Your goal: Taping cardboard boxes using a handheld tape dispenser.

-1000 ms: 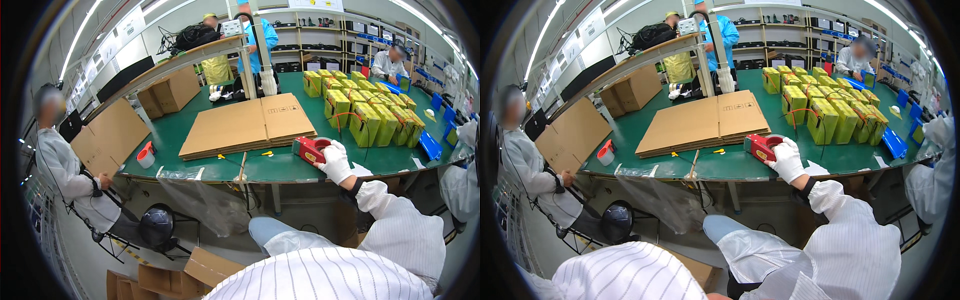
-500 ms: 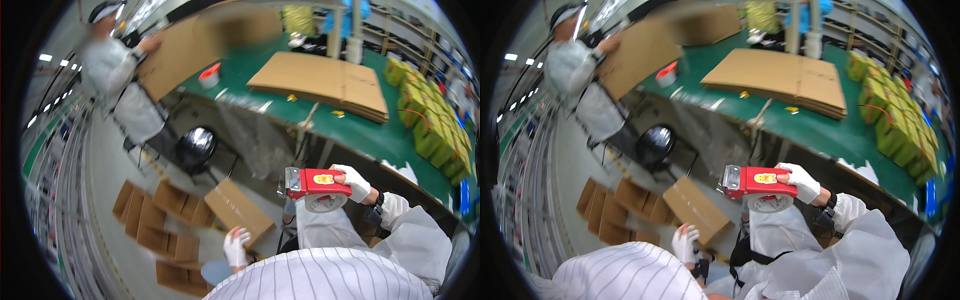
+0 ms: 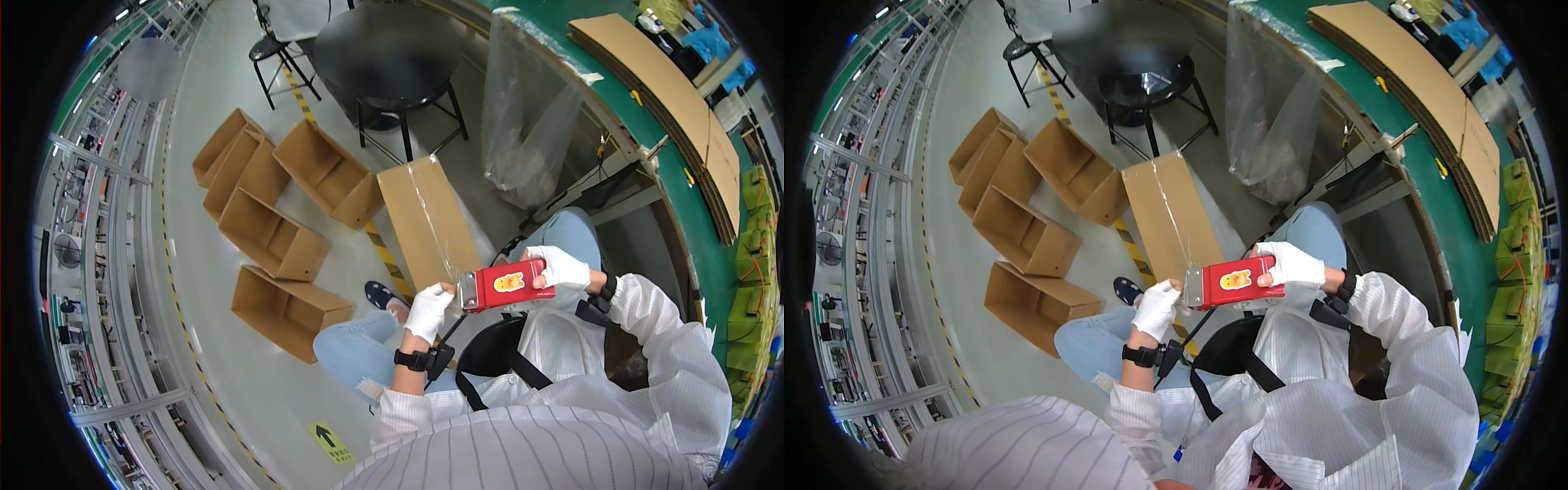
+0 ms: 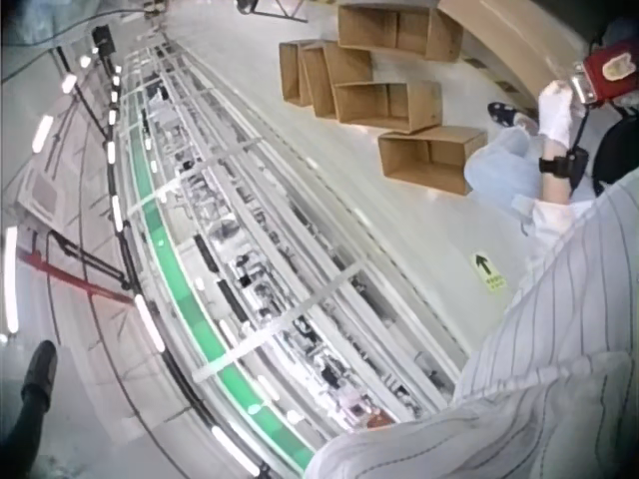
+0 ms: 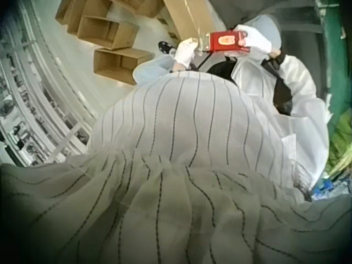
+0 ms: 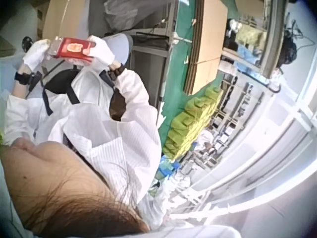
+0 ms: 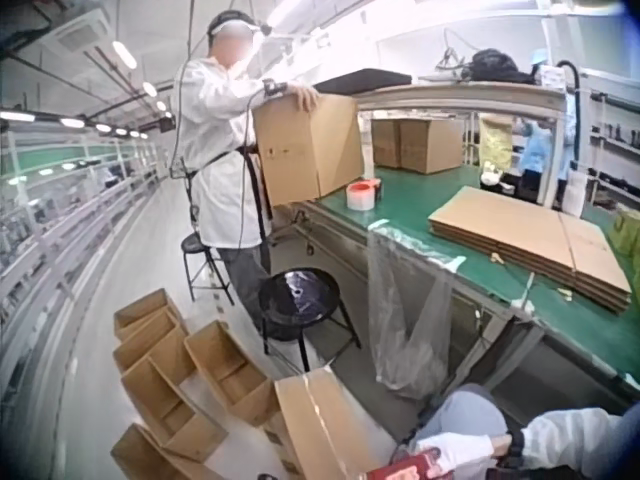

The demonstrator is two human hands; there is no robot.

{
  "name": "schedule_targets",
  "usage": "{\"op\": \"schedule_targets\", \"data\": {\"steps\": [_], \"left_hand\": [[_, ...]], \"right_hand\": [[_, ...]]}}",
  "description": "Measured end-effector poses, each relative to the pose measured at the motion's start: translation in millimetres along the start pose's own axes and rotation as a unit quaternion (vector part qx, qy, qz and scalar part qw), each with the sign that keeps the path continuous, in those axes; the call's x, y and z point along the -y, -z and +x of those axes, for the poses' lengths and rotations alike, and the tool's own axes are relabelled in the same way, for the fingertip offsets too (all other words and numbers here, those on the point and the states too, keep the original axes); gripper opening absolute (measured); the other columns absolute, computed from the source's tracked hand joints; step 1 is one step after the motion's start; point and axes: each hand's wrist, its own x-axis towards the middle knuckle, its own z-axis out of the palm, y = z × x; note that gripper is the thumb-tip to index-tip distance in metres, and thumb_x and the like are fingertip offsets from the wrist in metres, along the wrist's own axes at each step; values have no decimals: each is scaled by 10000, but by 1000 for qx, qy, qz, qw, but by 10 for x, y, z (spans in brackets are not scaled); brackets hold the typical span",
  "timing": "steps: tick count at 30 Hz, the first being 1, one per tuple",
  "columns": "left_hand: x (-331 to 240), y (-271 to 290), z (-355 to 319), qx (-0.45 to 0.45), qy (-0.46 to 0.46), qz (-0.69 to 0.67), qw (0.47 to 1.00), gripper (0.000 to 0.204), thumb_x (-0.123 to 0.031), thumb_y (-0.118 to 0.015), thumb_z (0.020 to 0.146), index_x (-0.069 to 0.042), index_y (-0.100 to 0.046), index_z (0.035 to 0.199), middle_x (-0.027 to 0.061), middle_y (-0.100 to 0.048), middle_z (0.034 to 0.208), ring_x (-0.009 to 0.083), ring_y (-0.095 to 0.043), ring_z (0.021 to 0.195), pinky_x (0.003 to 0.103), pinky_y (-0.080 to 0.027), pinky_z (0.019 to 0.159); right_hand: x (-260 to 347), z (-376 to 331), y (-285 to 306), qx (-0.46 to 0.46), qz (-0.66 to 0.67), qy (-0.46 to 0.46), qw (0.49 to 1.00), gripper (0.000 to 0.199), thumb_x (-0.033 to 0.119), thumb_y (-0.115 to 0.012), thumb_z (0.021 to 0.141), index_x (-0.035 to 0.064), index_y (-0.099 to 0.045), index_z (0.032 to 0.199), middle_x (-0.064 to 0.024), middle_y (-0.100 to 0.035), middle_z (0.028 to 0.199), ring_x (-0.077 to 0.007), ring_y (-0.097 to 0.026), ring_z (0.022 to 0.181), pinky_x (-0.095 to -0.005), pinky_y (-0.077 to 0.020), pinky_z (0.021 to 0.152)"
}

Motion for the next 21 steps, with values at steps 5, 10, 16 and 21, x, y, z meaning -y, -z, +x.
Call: {"op": "schedule_targets", "data": {"steps": [5,10,16,21], "left_hand": [[49,39,161,-96,7,98,990,128,-103,-628,880,0,-680,824,21,-622,639,94,-564,543,244,-434,489],[225,156,306,-115,33,206,971,139,-115,-640,872,9,-676,818,40,-633,678,102,-571,588,249,-450,563],[460,249,450,-114,-4,152,982,115,-118,-658,848,-8,-676,877,61,-642,768,160,-590,759,270,-462,722],[640,575,637,-91,-37,342,934,166,-168,-713,782,-11,-708,839,95,-691,854,195,-647,814,290,-482,754]], "right_hand": [[-62,222,-34,83,-43,117,989,1084,339,-946,488,38,-371,1356,-91,-591,1154,-235,-589,1067,-336,-454,951],[187,230,-144,94,-195,83,973,1029,270,-932,514,131,-382,1374,-103,-609,1129,-278,-612,1035,-352,-476,924],[16,370,-79,38,-230,102,967,574,153,-838,606,109,-575,1114,-112,-628,1030,-266,-640,906,-337,-512,811],[-223,668,-21,95,-285,128,945,572,135,-822,606,114,-556,1112,-121,-612,1013,-283,-626,879,-337,-507,775]]}}
